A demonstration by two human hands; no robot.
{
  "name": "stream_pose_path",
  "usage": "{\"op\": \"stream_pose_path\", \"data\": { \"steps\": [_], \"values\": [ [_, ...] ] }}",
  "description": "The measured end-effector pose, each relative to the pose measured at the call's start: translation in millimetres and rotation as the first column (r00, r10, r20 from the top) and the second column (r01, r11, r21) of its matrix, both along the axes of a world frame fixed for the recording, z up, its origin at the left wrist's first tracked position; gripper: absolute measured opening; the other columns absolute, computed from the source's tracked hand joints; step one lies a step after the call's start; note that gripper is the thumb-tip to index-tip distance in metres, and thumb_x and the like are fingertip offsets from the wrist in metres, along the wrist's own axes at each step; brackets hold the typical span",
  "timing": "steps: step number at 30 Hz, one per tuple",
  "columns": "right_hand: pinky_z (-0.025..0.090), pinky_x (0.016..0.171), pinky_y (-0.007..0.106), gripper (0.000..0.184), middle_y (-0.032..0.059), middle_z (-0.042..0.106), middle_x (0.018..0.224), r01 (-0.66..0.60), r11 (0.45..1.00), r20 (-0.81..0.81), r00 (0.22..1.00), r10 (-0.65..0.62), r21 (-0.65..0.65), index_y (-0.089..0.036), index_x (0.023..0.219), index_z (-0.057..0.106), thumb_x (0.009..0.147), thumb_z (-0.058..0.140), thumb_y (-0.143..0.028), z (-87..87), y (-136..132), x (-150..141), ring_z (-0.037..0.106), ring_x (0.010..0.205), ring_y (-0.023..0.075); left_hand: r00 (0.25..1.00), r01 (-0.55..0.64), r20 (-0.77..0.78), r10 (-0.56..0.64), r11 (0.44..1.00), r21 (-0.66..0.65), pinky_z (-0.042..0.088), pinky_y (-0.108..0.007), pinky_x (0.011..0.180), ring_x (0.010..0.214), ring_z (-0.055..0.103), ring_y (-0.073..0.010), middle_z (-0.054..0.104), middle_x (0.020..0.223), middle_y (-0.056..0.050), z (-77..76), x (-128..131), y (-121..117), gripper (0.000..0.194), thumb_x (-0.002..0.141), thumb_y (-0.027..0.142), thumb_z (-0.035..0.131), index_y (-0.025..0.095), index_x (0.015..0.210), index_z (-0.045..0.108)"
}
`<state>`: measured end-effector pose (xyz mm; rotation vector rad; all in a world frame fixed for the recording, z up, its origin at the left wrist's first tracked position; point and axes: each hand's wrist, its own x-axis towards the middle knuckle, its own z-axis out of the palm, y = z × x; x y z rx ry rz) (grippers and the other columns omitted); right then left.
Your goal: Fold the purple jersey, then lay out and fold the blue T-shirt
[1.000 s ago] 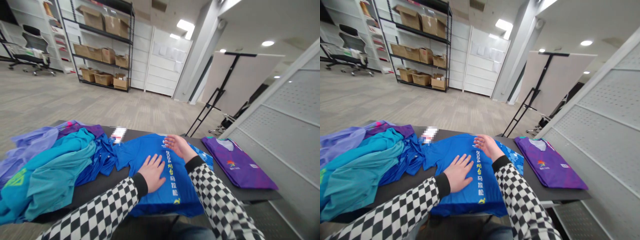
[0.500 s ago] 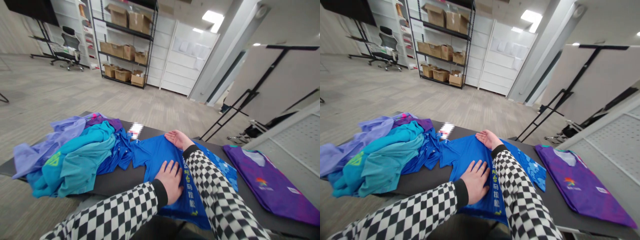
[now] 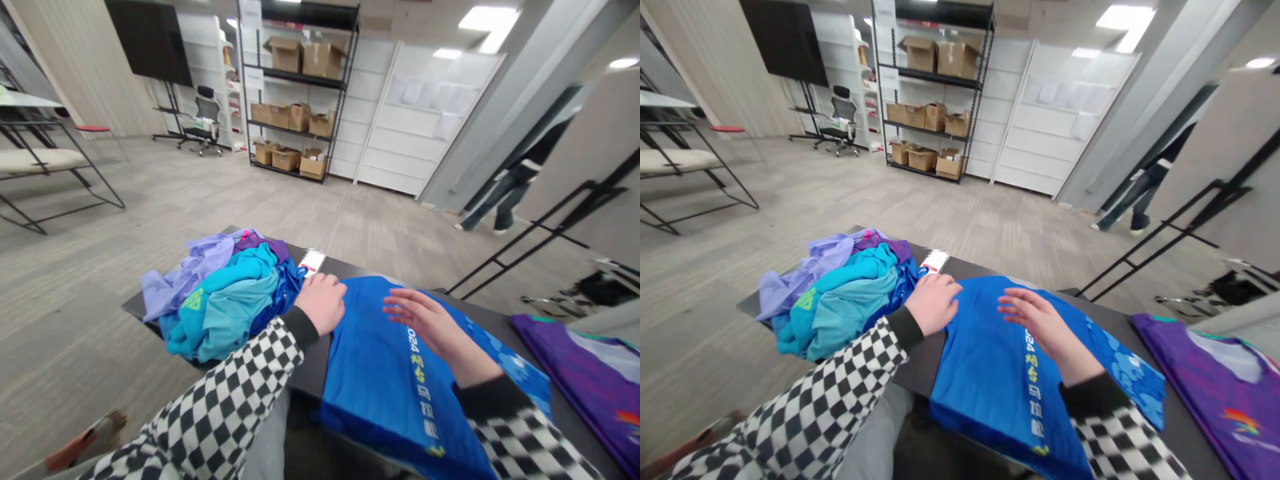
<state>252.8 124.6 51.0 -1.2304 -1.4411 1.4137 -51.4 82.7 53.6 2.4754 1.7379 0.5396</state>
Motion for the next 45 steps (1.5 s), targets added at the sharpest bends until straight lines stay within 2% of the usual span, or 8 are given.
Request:
{"op": "stream_pose_path", "data": {
  "steps": [3,9,16,24,32,35,40,45],
  "values": [
    [0.065,0.096,0.054,0.061,0.0195,0.082,0.131,-0.005,0.998,0.075,0.997,0.01,-0.059,-0.024,0.131,0.079,0.089,0.09,-0.067,-0.3,-59,27,0.08,0.113,0.0394,0.973,-0.218,-0.094,0.21,0.971,-0.094,0.052,-0.052,0.109,0.127,0.066,-0.0377,0.076,0.131,-0.014,-0.7,-66,2,0.036,0.105,0.038,0.062,0.026,0.132,0.083],
    [0.065,0.091,0.053,0.068,0.0187,0.083,0.123,0.065,0.994,0.131,0.99,-0.052,-0.092,-0.025,0.128,0.083,0.087,0.087,-0.078,-21.0,-116,57,0.08,0.105,0.0381,0.964,-0.226,-0.187,0.191,0.955,-0.19,0.052,-0.047,0.108,0.123,0.07,-0.0339,0.077,0.125,-0.013,-36.5,-132,-26,0.04,0.101,0.021,0.055,0.025,0.127,0.085],
    [0.064,0.087,0.05,0.064,0.0163,0.083,0.118,0.082,0.995,0.093,0.993,-0.076,-0.062,-0.026,0.124,0.083,0.087,0.086,-0.078,-14.1,-132,38,0.08,0.098,0.0345,0.94,-0.257,-0.241,0.241,0.966,-0.038,0.053,-0.054,0.107,0.122,0.068,-0.0387,0.074,0.131,-0.019,-20.5,-116,-38,0.038,0.102,0.023,0.051,0.017,0.106,0.088],
    [0.062,0.084,0.046,0.064,0.0127,0.083,0.111,0.022,0.999,0.089,0.996,-0.018,-0.043,-0.026,0.122,0.082,0.087,0.085,-0.08,-17.0,-137,14,0.079,0.094,0.0313,0.98,-0.078,-0.195,0.042,0.981,-0.177,0.049,-0.046,0.117,0.134,0.066,-0.0338,0.072,0.145,-0.017,-37.8,-101,5,0.067,0.1,0.014,0.051,0.02,0.166,0.06],
    [0.058,0.079,0.04,0.067,0.0092,0.083,0.104,0.005,0.996,0.074,0.997,0.002,-0.086,-0.025,0.12,0.079,0.086,0.086,-0.082,-17.9,-141,23,0.077,0.089,0.027,0.946,-0.131,-0.297,0.128,0.991,0.009,0.018,-0.061,0.142,0.153,0.051,-0.0455,0.074,0.138,-0.021,-50.4,-118,-4,0.035,0.099,0.033,0.059,0.021,0.111,0.09],
    [0.057,0.078,0.04,0.068,0.0079,0.083,0.103,0.022,0.998,0.082,0.996,-0.017,-0.063,-0.025,0.119,0.078,0.085,0.086,-0.083,-16.3,-138,23,0.076,0.087,0.0263,0.95,-0.042,-0.311,0.029,0.998,-0.037,0.019,-0.062,0.142,0.167,0.039,-0.0442,0.065,0.163,-0.017,-54.5,-127,-5,0.044,0.097,0.029,0.061,0.023,0.132,0.087],
    [0.056,0.079,0.04,0.068,0.008,0.083,0.105,-0.011,0.998,0.084,0.996,0.016,-0.064,-0.025,0.121,0.078,0.087,0.084,-0.083,-21.7,-139,25,0.076,0.089,0.0262,0.913,0.149,-0.324,-0.247,0.943,-0.297,0.034,-0.054,0.138,0.163,0.052,-0.0331,0.056,0.175,-0.014,-56.6,-142,-12,0.076,0.091,0.012,0.059,0.026,0.166,0.064],
    [0.057,0.081,0.041,0.071,0.0083,0.083,0.106,-0.018,0.998,0.11,0.994,0.026,-0.067,-0.024,0.123,0.077,0.088,0.081,-0.085,-28.7,-146,29,0.076,0.09,0.0261,0.892,0.095,-0.405,-0.199,0.96,-0.263,0.033,-0.059,0.139,0.163,0.051,-0.0405,0.053,0.173,-0.024,-58.0,-141,-30,0.075,0.088,0.02,0.069,0.013,0.162,0.067]
  ]
}}
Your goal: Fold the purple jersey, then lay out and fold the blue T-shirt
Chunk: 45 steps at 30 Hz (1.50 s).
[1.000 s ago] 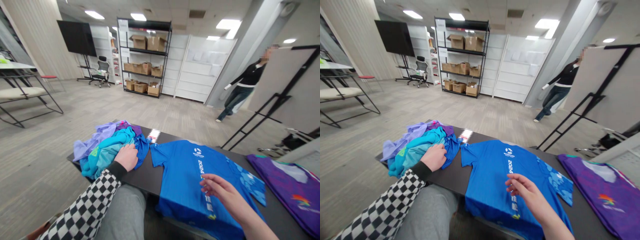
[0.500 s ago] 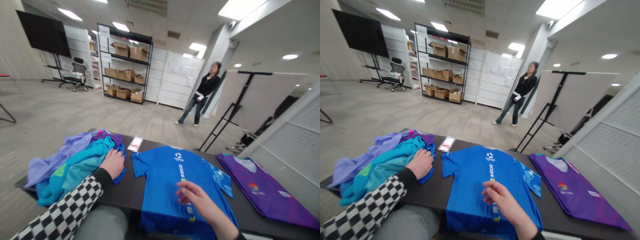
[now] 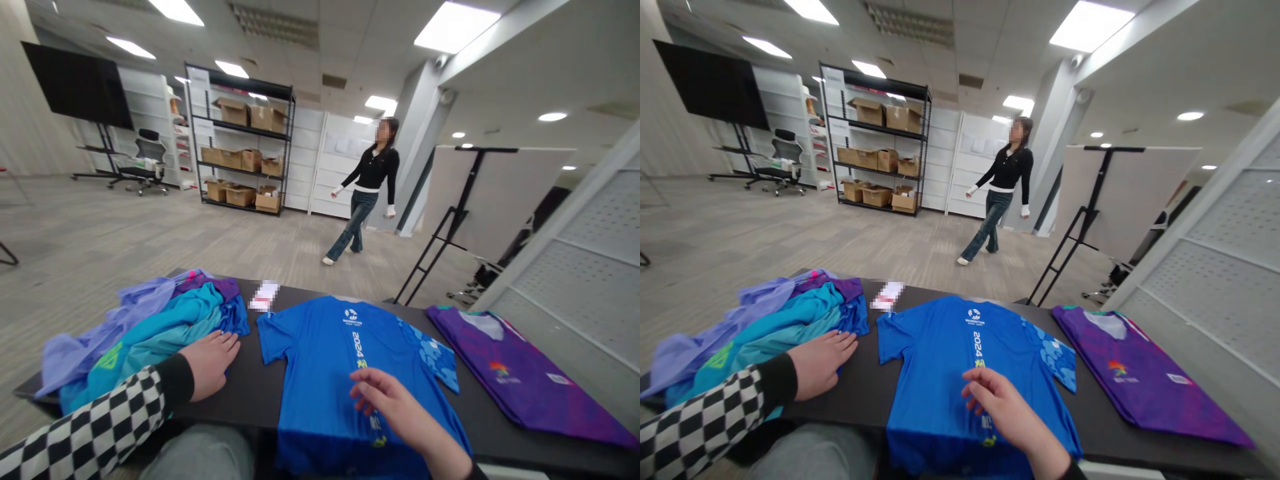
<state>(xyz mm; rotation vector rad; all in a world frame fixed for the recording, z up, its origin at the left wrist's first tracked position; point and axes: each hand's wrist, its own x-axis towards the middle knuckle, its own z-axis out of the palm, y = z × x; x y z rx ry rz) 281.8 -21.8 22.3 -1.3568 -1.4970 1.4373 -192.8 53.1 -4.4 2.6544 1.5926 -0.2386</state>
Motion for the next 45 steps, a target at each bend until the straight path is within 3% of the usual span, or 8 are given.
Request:
{"op": "stream_pose_path", "data": {
  "steps": [5,12,18,22,26,31,38,45],
  "values": [
    [0.057,0.082,0.041,0.072,0.0088,0.082,0.108,-0.008,1.0,0.025,1.0,0.008,0.014,-0.023,0.125,0.076,0.09,0.078,-0.086,1.2,-2,2,0.076,0.091,0.0256,0.998,0.007,0.058,-0.018,0.984,0.176,0.041,-0.059,0.134,0.15,0.064,-0.0392,0.072,0.154,-0.022,3.7,10,-13,0.055,0.108,0.02,0.051,0.014,0.159,0.07],
    [0.059,0.085,0.043,0.071,0.0112,0.083,0.111,-0.015,0.999,0.067,0.998,0.012,0.051,-0.022,0.128,0.077,0.092,0.077,-0.083,7.4,-1,8,0.077,0.095,0.0283,0.999,-0.033,0.036,0.028,0.985,0.17,0.051,-0.055,0.118,0.126,0.073,-0.0383,0.076,0.139,-0.02,18.3,27,-16,0.071,0.094,0.004,0.054,0.017,0.163,0.065],
    [0.063,0.092,0.044,0.053,0.0103,0.085,0.113,-0.052,0.982,0.211,0.977,0.013,0.181,-0.022,0.132,0.077,0.101,0.071,-0.065,17.6,25,-1,0.08,0.1,0.0293,0.962,-0.045,0.273,0.009,0.991,0.123,0.054,-0.045,0.115,0.129,0.071,-0.0322,0.075,0.138,-0.015,44.9,105,12,0.045,0.102,0.016,0.055,0.023,0.143,0.074],
    [0.062,0.102,0.046,0.039,0.0101,0.086,0.117,-0.121,0.903,0.471,0.877,-0.098,0.412,-0.023,0.13,0.081,0.106,0.061,-0.047,20.5,72,-13,0.08,0.109,0.0302,0.931,-0.254,0.286,0.227,0.965,0.06,0.058,-0.049,0.107,0.13,0.069,-0.0361,0.072,0.138,-0.019,31.6,139,22,0.034,0.106,0.019,0.052,0.018,0.133,0.074],
    [0.055,0.121,0.048,0.042,0.0156,0.08,0.14,-0.222,0.828,0.653,0.727,-0.211,0.515,-0.019,0.136,0.08,0.104,0.055,-0.027,3.2,117,-16,0.074,0.134,0.0323,0.913,-0.29,0.309,0.267,0.956,0.032,0.054,-0.055,0.114,0.14,0.063,-0.0396,0.066,0.151,-0.02,9.7,129,8,0.046,0.106,0.031,0.063,0.018,0.149,0.067],
    [0.051,0.126,0.058,0.047,0.0164,0.066,0.164,-0.329,0.835,0.83,0.505,-0.239,0.441,-0.021,0.15,0.075,0.108,0.057,-0.032,-38.5,137,-6,0.062,0.151,0.0379,0.881,-0.346,0.368,0.298,0.935,0.072,0.053,-0.052,0.112,0.136,0.064,-0.0361,0.068,0.151,-0.015,4.6,104,0,0.039,0.111,0.037,0.058,0.023,0.144,0.072],
    [0.049,0.126,0.06,0.048,0.0126,0.065,0.166,-0.305,0.792,0.796,0.502,-0.338,0.529,-0.027,0.152,0.073,0.113,0.051,-0.042,-64.2,127,2,0.059,0.154,0.0347,0.806,-0.534,0.383,0.451,0.833,0.145,0.052,-0.051,0.105,0.127,0.063,-0.0375,0.07,0.138,-0.016,6.2,88,35,0.037,0.112,0.037,0.054,0.023,0.142,0.072],
    [0.047,0.128,0.056,0.048,0.0117,0.069,0.161,-0.294,0.753,0.753,0.537,-0.38,0.589,-0.025,0.148,0.075,0.113,0.048,-0.044,-70.4,126,3,0.062,0.152,0.0323,0.729,-0.563,0.516,0.45,0.823,0.077,0.052,-0.044,0.104,0.122,0.066,-0.0335,0.075,0.126,-0.012,-0.1,80,59,0.013,0.104,0.034,0.068,0.024,0.106,0.076]
  ]
}}
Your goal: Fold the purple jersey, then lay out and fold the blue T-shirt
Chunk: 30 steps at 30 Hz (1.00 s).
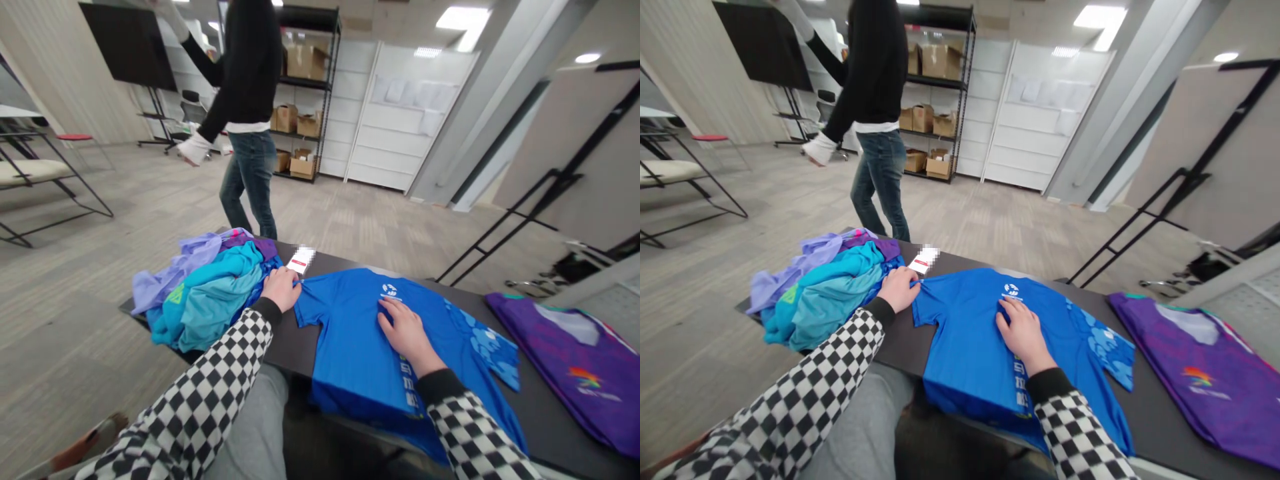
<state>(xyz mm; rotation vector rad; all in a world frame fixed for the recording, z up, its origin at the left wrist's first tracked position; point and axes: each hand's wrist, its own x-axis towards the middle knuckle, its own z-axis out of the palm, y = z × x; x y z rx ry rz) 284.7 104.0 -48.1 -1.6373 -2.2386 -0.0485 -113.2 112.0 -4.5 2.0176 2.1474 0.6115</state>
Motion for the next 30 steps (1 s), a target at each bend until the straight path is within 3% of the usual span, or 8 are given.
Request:
{"op": "stream_pose_path", "data": {
  "steps": [5,11,15,18,21,23,25,30],
  "values": [
    [0.045,0.129,0.057,0.049,0.0114,0.069,0.162,-0.001,1.0,-0.032,0.999,0.001,-0.007,-0.026,0.147,0.076,0.112,0.049,-0.046,-4.5,4,3,0.061,0.153,0.0339,0.972,-0.009,0.236,0.018,0.999,-0.038,0.054,-0.037,0.096,0.107,0.075,-0.0266,0.081,0.112,-0.008,5.3,6,3,0.017,0.107,0.027,0.062,0.024,0.123,0.069],
    [0.044,0.13,0.059,0.048,0.0114,0.068,0.162,-0.004,0.999,-0.047,0.999,0.003,-0.033,-0.028,0.148,0.076,0.111,0.05,-0.045,-1.9,4,2,0.06,0.153,0.0344,0.997,-0.061,0.038,0.064,0.995,-0.072,0.048,-0.052,0.116,0.133,0.069,-0.0384,0.081,0.129,-0.015,5.7,4,-2,0.06,0.103,0.032,0.066,0.023,0.162,0.056],
    [0.045,0.13,0.057,0.049,0.0125,0.069,0.161,-0.013,1.0,-0.043,0.999,0.012,-0.029,-0.026,0.148,0.076,0.111,0.05,-0.044,-1.6,3,2,0.06,0.153,0.0337,0.996,-0.09,-0.024,0.091,0.995,0.039,0.048,-0.05,0.121,0.139,0.064,-0.0372,0.072,0.148,-0.017,5.8,3,-5,0.06,0.1,0.024,0.062,0.022,0.16,0.062],
    [0.045,0.13,0.057,0.049,0.0138,0.069,0.16,-0.017,1.0,-0.046,0.999,0.016,-0.015,-0.024,0.147,0.077,0.111,0.051,-0.044,-3.1,4,3,0.061,0.152,0.0337,0.994,0.101,-0.054,-0.096,0.991,0.084,0.04,-0.044,0.132,0.152,0.057,-0.0314,0.063,0.163,-0.017,0.5,12,-11,0.054,0.105,0.024,0.053,0.018,0.157,0.065],
    [0.045,0.13,0.056,0.049,0.0127,0.069,0.161,-0.016,1.0,-0.04,0.999,0.015,-0.014,-0.024,0.146,0.077,0.111,0.05,-0.044,-3.4,5,3,0.061,0.152,0.0328,0.95,0.296,-0.076,-0.303,0.951,-0.089,0.029,-0.05,0.14,0.17,0.039,-0.0354,0.041,0.182,-0.022,-9.0,26,-19,0.07,0.11,0.044,0.054,0.011,0.171,0.05],
    [0.045,0.13,0.055,0.048,0.0119,0.069,0.161,-0.017,1.0,-0.039,0.999,0.017,-0.015,-0.024,0.146,0.077,0.111,0.05,-0.044,-2.8,4,3,0.062,0.152,0.0323,0.94,0.309,-0.09,-0.33,0.931,-0.193,0.022,-0.059,0.142,0.175,0.028,-0.0405,0.03,0.187,-0.025,-12.4,33,-22,0.084,0.108,0.058,0.055,0.01,0.176,0.043],
    [0.046,0.13,0.056,0.048,0.0115,0.069,0.162,-0.015,1.0,-0.04,0.999,0.015,-0.015,-0.025,0.147,0.077,0.111,0.051,-0.044,-2.1,4,3,0.062,0.152,0.0324,0.942,0.287,-0.114,-0.317,0.933,-0.217,0.018,-0.064,0.141,0.175,0.026,-0.0426,0.03,0.187,-0.025,-11.4,37,-24,0.088,0.105,0.061,0.058,0.012,0.176,0.043],
    [0.046,0.13,0.056,0.048,0.0115,0.069,0.161,-0.022,1.0,-0.04,0.999,0.021,-0.016,-0.026,0.147,0.076,0.111,0.051,-0.043,-2.9,5,4,0.061,0.153,0.0326,0.942,0.299,-0.125,-0.312,0.948,-0.113,0.013,-0.06,0.144,0.176,0.027,-0.0378,0.034,0.186,-0.023,-6.7,46,-21,0.076,0.109,0.046,0.049,0.011,0.176,0.044]
  ]
}}
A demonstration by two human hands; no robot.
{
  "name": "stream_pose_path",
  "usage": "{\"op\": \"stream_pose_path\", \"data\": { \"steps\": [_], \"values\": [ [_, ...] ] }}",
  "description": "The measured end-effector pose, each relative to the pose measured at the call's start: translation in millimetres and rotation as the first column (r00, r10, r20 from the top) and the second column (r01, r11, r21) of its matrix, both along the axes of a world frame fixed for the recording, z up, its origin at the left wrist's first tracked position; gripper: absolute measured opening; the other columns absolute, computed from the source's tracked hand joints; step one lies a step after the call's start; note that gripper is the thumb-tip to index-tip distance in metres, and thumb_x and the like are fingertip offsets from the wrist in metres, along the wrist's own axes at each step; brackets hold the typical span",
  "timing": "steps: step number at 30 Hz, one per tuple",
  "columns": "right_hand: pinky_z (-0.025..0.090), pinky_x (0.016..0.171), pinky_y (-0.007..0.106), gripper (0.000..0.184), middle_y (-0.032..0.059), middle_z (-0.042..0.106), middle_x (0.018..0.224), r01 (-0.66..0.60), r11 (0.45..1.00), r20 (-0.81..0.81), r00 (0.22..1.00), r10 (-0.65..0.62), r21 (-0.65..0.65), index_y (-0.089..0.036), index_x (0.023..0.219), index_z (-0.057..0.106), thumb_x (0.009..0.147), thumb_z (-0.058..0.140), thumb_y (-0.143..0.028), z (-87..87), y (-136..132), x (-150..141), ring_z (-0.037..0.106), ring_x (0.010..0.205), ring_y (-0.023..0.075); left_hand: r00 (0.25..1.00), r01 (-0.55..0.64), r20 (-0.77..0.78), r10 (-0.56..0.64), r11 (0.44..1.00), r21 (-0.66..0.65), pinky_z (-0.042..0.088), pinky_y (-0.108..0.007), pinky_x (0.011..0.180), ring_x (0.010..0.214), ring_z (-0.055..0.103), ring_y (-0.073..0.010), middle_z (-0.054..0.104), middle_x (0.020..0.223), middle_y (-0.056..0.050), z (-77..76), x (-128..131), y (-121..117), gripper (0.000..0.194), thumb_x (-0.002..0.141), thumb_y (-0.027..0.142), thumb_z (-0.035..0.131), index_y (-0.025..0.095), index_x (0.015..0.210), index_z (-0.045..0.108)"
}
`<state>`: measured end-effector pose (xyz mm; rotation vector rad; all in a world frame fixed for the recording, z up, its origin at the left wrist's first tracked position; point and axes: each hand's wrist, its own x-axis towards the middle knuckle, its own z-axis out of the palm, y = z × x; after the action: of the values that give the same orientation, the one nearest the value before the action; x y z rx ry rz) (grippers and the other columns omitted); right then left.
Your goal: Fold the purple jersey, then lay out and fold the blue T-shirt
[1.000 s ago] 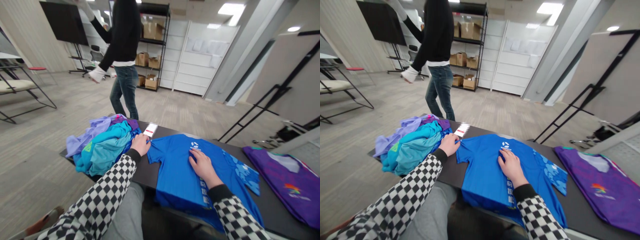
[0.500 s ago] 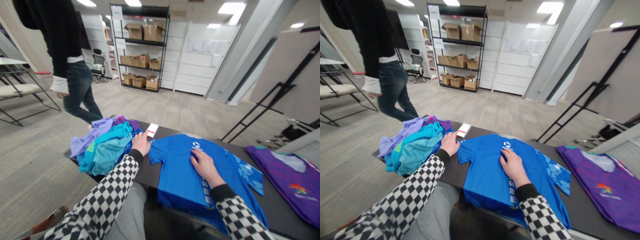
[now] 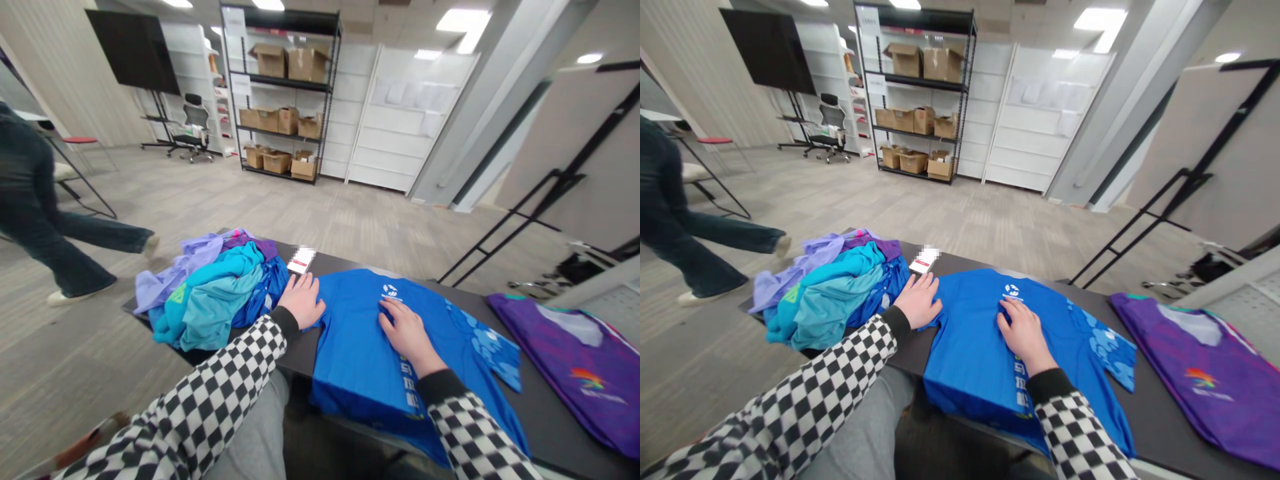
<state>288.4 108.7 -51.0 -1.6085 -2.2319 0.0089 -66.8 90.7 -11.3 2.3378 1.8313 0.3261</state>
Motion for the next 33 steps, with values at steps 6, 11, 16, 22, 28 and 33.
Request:
{"op": "stream_pose_path", "data": {
  "steps": [6,11,16,22,28,33],
  "values": [
    [0.044,0.13,0.058,0.046,0.0132,0.068,0.163,0.017,1.0,-0.025,1.0,-0.018,-0.026,-0.025,0.148,0.076,0.111,0.053,-0.04,7.9,-6,-4,0.06,0.153,0.0335,0.997,0.074,0.021,-0.072,0.994,-0.083,0.018,-0.059,0.143,0.177,0.024,-0.0373,0.027,0.188,-0.02,-11.5,9,0,0.08,0.111,0.058,0.048,0.015,0.178,0.043],
    [0.037,0.136,0.057,0.044,0.0115,0.065,0.166,0.011,0.995,-0.152,0.988,-0.025,-0.098,-0.026,0.149,0.074,0.109,0.062,-0.039,18.6,-13,-13,0.055,0.158,0.0324,0.997,0.077,-0.011,-0.077,0.997,-0.027,0.022,-0.06,0.142,0.175,0.031,-0.0378,0.034,0.186,-0.021,-21.1,3,4,0.077,0.11,0.055,0.048,0.014,0.176,0.048],
    [0.055,0.122,0.045,0.047,0.0103,0.077,0.151,0.116,0.975,-0.558,0.805,-0.203,-0.188,-0.024,0.15,0.072,0.112,0.054,-0.043,31.3,17,33,0.072,0.137,0.0263,0.994,0.093,-0.055,-0.092,0.995,0.02,0.027,-0.06,0.141,0.172,0.035,-0.0382,0.04,0.184,-0.018,-36.2,-4,15,0.076,0.108,0.056,0.046,0.015,0.172,0.055],
    [0.058,0.115,0.042,0.041,0.0167,0.082,0.133,0.502,0.857,-0.288,0.81,-0.512,-0.112,-0.014,0.134,0.079,0.102,0.056,-0.027,57.3,4,159,0.077,0.122,0.027,0.996,0.091,-0.021,-0.09,0.994,0.061,0.032,-0.063,0.139,0.169,0.042,-0.0389,0.049,0.179,-0.016,-38.3,-7,19,0.071,0.106,0.053,0.044,0.018,0.165,0.063],
    [0.051,0.117,0.038,0.032,0.0184,0.082,0.126,0.564,0.817,-0.015,0.822,-0.57,-0.119,-0.013,0.117,0.085,0.093,0.064,-0.018,45.9,-33,220,0.074,0.12,0.027,0.994,0.091,0.043,-0.098,0.986,0.141,0.042,-0.052,0.135,0.156,0.059,-0.0348,0.063,0.167,-0.015,-37.3,-12,28,0.063,0.101,0.036,0.043,0.016,0.152,0.073],
    [0.048,0.118,0.04,0.038,0.0222,0.077,0.134,0.57,0.812,0.082,0.821,-0.564,-0.122,-0.009,0.127,0.083,0.1,0.058,-0.017,38.5,-34,225,0.071,0.125,0.0295,0.997,0.075,-0.024,-0.073,0.99,0.12,0.044,-0.047,0.134,0.155,0.06,-0.0318,0.061,0.169,-0.016,-32.9,-16,25,0.064,0.104,0.036,0.042,0.014,0.157,0.07]
  ]
}}
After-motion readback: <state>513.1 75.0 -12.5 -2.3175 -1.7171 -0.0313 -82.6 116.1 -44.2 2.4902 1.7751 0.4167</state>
